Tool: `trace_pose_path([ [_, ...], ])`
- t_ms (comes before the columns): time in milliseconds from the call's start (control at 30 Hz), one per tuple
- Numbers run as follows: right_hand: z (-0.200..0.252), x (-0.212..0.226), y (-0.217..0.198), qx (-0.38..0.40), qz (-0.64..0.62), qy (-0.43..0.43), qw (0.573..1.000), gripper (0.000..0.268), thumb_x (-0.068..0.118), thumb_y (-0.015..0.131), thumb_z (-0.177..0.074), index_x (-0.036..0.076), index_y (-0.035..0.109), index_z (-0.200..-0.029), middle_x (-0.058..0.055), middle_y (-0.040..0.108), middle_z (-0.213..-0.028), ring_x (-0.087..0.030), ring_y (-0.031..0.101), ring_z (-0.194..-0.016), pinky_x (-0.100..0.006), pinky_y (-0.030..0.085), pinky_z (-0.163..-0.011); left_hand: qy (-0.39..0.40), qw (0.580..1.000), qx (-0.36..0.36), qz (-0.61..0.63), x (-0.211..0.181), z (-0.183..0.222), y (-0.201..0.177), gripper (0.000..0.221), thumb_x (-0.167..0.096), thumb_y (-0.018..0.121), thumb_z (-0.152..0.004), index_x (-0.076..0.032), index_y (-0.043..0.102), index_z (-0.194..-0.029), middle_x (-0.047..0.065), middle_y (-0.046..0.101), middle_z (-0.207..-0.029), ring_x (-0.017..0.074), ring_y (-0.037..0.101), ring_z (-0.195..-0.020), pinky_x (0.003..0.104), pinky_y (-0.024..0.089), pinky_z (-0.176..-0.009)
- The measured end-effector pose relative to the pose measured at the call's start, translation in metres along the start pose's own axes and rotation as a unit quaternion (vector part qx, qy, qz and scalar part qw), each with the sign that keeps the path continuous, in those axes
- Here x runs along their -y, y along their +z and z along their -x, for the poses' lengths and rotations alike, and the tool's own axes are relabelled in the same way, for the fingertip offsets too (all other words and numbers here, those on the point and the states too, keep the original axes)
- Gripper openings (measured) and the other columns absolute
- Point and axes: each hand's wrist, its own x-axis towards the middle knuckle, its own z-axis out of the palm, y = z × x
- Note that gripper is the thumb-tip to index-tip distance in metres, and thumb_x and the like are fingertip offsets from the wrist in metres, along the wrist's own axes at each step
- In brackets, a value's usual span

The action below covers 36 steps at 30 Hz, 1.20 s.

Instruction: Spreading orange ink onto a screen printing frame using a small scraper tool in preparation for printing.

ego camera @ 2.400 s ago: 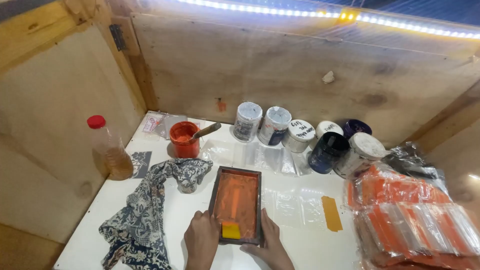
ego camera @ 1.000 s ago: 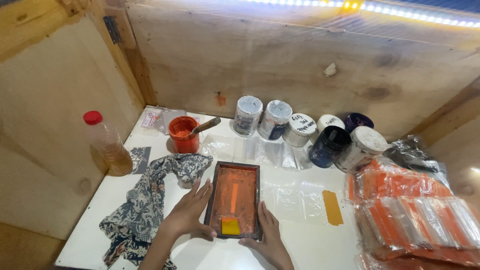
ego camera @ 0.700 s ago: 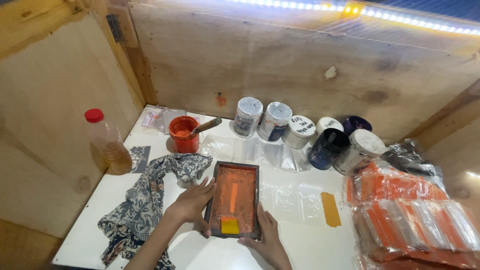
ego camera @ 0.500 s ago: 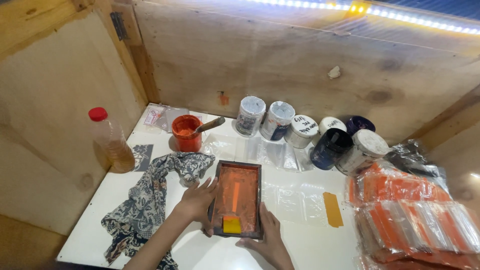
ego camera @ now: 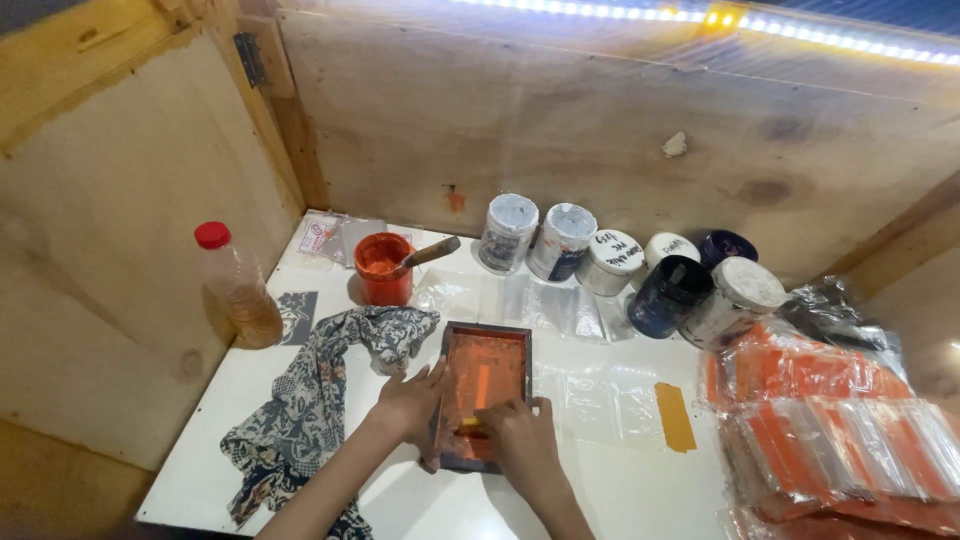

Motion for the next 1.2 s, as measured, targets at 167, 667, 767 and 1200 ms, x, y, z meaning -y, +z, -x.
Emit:
trace_pose_path([
  [167, -0.048, -0.017, -0.027, 0.032, -0.041, 0.03, 0.998, 0.013, 0.015, 0.077, -0.082, 0.025, 0.08, -0.09, 0.005, 0.076, -0.089, -0.02, 0.063, -0.101, -0.048, 0.034, -0.088, -0.014, 1.0, 0.02, -0.005, -0.003, 0.005, -0.005, 0.15, -0.06, 0.081, -0.058, -0.017, -0.015, -0.165, -0.002, -0.022, -0.174, 0.022, -0.001, -0.161, 0.05, 0.011, -0.129],
  [667, -0.053, -0.028, 0.037, -0.101, -0.039, -0.007, 0.994, 0.033, 0.003, 0.079, -0.074, 0.016, 0.076, -0.103, -0.004, 0.076, -0.11, -0.027, 0.065, -0.112, -0.046, 0.041, -0.087, -0.015, 0.999, 0.037, -0.013, -0.005, 0.015, -0.012, 0.147, -0.064, 0.076, -0.062, -0.017, -0.018, -0.165, -0.004, -0.025, -0.173, 0.0246, 0.004, -0.161, 0.054, 0.01, -0.128],
  [767, -0.038, -0.011, 0.023, -0.116, -0.06, -0.034, 0.991, 0.028, 0.009, 0.082, -0.07, 0.019, 0.074, -0.095, 0.0, 0.077, -0.099, -0.023, 0.068, -0.1, -0.043, 0.039, -0.082, -0.026, 0.999, 0.045, -0.016, -0.005, 0.018, -0.016, 0.147, -0.064, 0.076, -0.062, -0.018, -0.019, -0.165, -0.006, -0.025, -0.173, 0.0241, 0.003, -0.161, 0.052, 0.011, -0.128],
  [1200, 0.02, -0.044, 0.017, -0.114, 0.021, -0.202, 0.973, 0.025, 0.033, 0.085, -0.082, 0.023, 0.071, -0.1, 0.008, 0.077, -0.104, -0.021, 0.058, -0.081, -0.038, 0.038, -0.069, -0.031, 0.996, 0.056, -0.057, -0.005, 0.02, -0.017, 0.151, -0.071, 0.072, -0.058, -0.022, -0.024, -0.164, -0.005, -0.03, -0.172, 0.0268, 0.009, -0.16, 0.056, 0.007, -0.128],
])
